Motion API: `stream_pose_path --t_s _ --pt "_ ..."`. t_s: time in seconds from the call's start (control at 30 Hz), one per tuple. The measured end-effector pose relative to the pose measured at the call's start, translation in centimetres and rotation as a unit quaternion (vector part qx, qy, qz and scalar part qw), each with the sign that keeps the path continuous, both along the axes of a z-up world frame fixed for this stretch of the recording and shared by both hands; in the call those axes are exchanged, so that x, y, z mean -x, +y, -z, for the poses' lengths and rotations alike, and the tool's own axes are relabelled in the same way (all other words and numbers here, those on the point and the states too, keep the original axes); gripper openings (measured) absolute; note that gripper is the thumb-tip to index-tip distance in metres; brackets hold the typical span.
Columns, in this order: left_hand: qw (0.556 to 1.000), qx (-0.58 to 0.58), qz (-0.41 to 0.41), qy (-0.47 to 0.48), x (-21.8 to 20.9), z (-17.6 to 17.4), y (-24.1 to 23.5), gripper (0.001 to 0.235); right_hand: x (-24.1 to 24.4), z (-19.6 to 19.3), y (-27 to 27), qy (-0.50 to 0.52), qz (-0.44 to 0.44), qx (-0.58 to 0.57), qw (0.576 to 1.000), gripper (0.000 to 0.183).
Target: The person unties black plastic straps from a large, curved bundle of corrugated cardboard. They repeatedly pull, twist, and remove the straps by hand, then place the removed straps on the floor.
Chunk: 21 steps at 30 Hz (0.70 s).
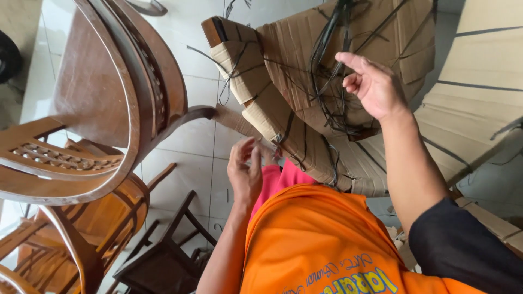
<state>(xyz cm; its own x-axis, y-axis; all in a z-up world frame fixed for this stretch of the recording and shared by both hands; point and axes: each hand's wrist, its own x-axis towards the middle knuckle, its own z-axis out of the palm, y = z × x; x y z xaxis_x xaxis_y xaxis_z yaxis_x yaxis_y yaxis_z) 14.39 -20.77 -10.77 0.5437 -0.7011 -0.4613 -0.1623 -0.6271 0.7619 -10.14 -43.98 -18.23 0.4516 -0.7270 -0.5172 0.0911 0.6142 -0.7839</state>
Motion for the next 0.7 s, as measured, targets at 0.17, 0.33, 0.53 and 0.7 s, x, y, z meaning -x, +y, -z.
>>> stream_pose_path --t_s 0.17,0.33,0.53,0.7 --pt "0.962 0.259 0.089 -0.011 1.7 -4.1 -3.6 0.057 -3.0 -7.1 5.8 -0.145 0.059 -0.017 0.987 0.044" --pt "0.935 0.217 0.075 0.271 2.2 -5.9 -3.0 0.049 -8.2 -12.2 12.9 -0.171 0.06 -0.043 0.982 0.059" --pt "0.973 0.115 0.045 0.194 -3.2 -3.2 3.4 0.022 -10.0 -7.2 16.8 -0.196 0.095 -0.134 0.967 0.06" --pt "0.986 0.082 0.025 0.145 -5.9 -1.4 7.1 0.021 -10.3 -4.2 15.3 -0.042 0.106 -0.108 0.988 0.059"
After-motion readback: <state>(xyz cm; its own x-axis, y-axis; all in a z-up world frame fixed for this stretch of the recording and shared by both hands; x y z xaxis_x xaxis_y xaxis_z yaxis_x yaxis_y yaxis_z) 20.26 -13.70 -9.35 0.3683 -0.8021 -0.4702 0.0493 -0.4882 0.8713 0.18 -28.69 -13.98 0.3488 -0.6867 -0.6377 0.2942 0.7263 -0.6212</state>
